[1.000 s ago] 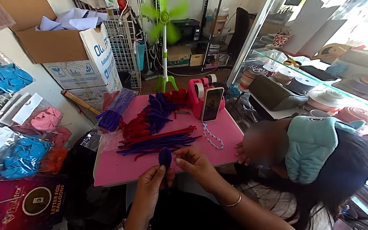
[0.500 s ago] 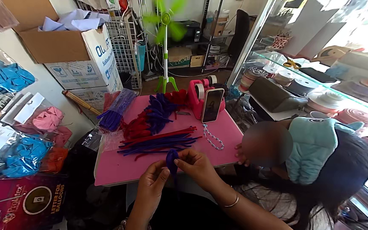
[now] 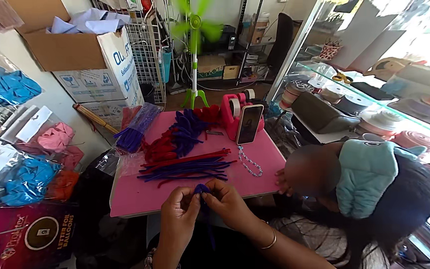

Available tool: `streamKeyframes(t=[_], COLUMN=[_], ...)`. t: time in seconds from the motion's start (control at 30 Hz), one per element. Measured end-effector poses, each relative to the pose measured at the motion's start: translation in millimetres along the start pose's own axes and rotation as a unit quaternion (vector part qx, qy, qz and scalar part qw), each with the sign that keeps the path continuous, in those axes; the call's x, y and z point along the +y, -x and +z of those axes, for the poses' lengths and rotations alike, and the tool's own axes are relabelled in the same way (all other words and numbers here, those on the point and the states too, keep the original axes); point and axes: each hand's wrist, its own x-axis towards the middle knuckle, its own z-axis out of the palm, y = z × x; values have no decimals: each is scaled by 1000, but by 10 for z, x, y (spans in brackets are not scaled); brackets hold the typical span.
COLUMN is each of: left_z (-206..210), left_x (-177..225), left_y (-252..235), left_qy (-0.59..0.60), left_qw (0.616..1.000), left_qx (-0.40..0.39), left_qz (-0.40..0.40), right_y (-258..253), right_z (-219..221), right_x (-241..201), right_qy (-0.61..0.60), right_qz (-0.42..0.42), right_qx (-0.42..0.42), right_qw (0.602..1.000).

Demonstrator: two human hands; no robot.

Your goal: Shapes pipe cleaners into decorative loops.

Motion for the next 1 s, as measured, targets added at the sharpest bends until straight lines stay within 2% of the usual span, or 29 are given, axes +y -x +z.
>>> streamKeyframes(t=[0.17,0.33,0.8,1.0], left_z=[-70,-37,52,67], left_x=[18,32,54,73], left_y=[18,39,59,48], left_qy=[18,-19,-240,-279], left_qw=[999,1000,963,951], left_qx=[-15,-9,51,63], left_qz=[-27,6,113,119], right_y=[-11,14,67,60], right_z=[-16,-43,29,53], right_x=[-22,-17,10,9], right_qy=[-26,-40,-65,-56], right_qz=[25,32,2,-25], right_qx=[-21,-36,-13,-8], right_qw=[999,998,998,998])
